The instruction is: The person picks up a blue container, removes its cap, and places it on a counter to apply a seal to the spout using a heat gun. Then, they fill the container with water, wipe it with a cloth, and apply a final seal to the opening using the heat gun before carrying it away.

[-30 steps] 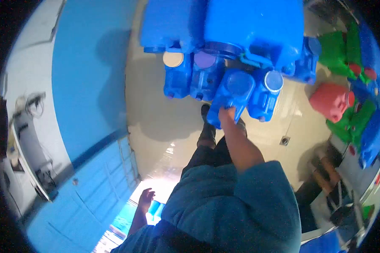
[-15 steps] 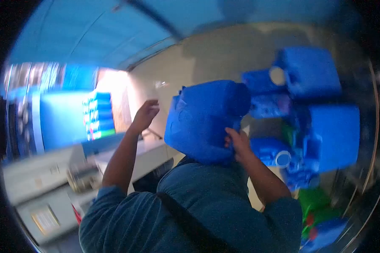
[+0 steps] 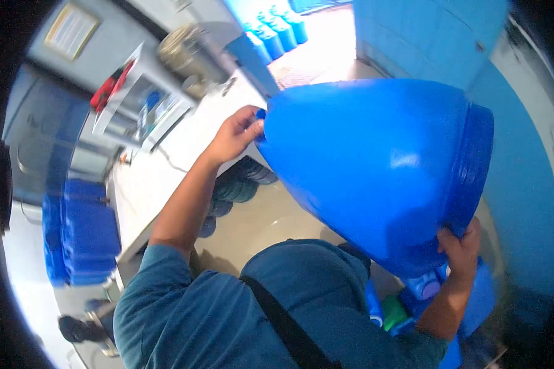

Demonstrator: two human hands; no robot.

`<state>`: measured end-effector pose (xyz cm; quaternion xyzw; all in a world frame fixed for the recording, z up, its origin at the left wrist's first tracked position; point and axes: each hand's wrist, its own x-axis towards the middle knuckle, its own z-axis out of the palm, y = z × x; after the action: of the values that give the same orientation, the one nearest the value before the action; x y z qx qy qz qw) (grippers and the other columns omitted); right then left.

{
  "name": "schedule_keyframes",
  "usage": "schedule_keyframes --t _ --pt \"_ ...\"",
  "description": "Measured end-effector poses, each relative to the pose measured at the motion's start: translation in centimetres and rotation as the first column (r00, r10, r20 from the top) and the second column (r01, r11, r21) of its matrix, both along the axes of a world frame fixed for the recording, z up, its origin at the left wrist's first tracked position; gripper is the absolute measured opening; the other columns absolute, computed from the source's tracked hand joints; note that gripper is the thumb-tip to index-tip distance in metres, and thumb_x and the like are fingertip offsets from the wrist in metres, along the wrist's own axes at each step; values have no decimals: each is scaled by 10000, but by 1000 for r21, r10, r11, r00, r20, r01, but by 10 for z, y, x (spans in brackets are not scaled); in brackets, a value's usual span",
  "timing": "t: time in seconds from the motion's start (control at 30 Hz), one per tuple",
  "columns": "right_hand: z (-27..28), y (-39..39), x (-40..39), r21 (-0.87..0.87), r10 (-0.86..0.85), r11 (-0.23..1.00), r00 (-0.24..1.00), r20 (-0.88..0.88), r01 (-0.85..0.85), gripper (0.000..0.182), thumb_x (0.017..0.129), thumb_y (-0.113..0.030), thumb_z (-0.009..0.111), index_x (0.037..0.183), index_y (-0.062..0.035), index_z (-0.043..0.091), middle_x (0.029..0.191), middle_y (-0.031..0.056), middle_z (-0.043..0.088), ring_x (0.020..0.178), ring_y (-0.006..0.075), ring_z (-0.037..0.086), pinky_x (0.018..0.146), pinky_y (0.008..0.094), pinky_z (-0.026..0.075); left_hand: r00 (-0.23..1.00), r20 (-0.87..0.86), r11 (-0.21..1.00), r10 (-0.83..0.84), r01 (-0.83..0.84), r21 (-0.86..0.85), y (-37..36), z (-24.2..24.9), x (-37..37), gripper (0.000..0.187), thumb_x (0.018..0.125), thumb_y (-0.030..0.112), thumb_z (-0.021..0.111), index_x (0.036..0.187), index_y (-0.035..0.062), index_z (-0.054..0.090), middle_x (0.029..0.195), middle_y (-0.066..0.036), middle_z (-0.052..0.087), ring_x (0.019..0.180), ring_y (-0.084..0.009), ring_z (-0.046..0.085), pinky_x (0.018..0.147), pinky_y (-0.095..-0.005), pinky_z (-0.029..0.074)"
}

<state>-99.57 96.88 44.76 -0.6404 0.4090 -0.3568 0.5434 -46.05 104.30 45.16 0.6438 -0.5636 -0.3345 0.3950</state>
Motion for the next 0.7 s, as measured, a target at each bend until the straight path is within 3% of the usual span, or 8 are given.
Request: schedule_keyframes --t 0.07,0.13,0.23,0.37,0.47,0.63,0.67,0.7 --pt "40 -7 44 -125 143 976 957 -253 -179 391 845 -338 735 1056 -34 609 826 69 644 599 170 590 524 311 483 998 -28 999 48 -49 -12 54 14 27 431 946 264 693 1296 42 575 1207 -76 593 1009 -158 600 874 -320 499" --pt "52 -26 73 -551 -88 755 779 -621 -355 505 875 -455 696 1079 -1 610 870 114 665 681 243 628 637 372 506 975 83 935 205 -170 -310 94 23 51 577 886 322 752 1340 36 542 1328 -112 543 1186 -224 548 993 -393 449" --pt "148 9 213 -489 271 538 690 -671 -687 492 883 -438 660 1129 -14 617 914 189 664 812 368 655 720 459 509 944 329 849 28 152 -507 133 99 60 801 743 400 837 1379 39 512 1418 -164 477 1303 -340 468 1092 -463 369" --pt "175 46 313 -412 218 184 446 -868 -892 397 863 -371 658 1096 -50 643 921 194 680 871 409 653 733 507 509 441 846 764 -299 642 -65 143 164 44 1024 560 449 893 1432 125 466 1432 -202 440 1306 -434 453 1095 -528 364" --pt "191 65 354 -236 107 174 257 -961 -956 389 849 -377 674 1063 -52 663 910 184 688 879 391 661 753 490 515 585 623 744 -520 668 -6 141 145 63 1009 557 422 888 1410 92 462 1389 -201 469 1298 -408 466 1076 -479 403" --pt "188 57 379 -482 -48 148 481 -875 -863 380 857 -354 691 1110 -71 682 958 207 697 917 385 676 825 475 531 748 662 998 57 -45 -35 146 133 75 930 776 670 727 1346 -1 426 1040 -261 617 966 -396 643 905 -449 508" --pt "191 55 379 -486 -58 142 483 -874 -862 380 857 -354 691 1110 -71 682 958 207 697 917 385 676 825 475 531 746 663 998 65 -46 -47 153 140 78 930 776 670 727 1346 -1 426 1040 -261 617 966 -396 643 905 -449 508" --pt "195 51 379 -421 -51 193 419 -906 -886 368 864 -347 686 1107 -71 682 967 206 699 924 384 678 831 470 534 904 408 967 -132 27 252 163 159 81 871 790 647 731 1293 -3 442 1006 -250 623 905 -389 639 863 -457 510"
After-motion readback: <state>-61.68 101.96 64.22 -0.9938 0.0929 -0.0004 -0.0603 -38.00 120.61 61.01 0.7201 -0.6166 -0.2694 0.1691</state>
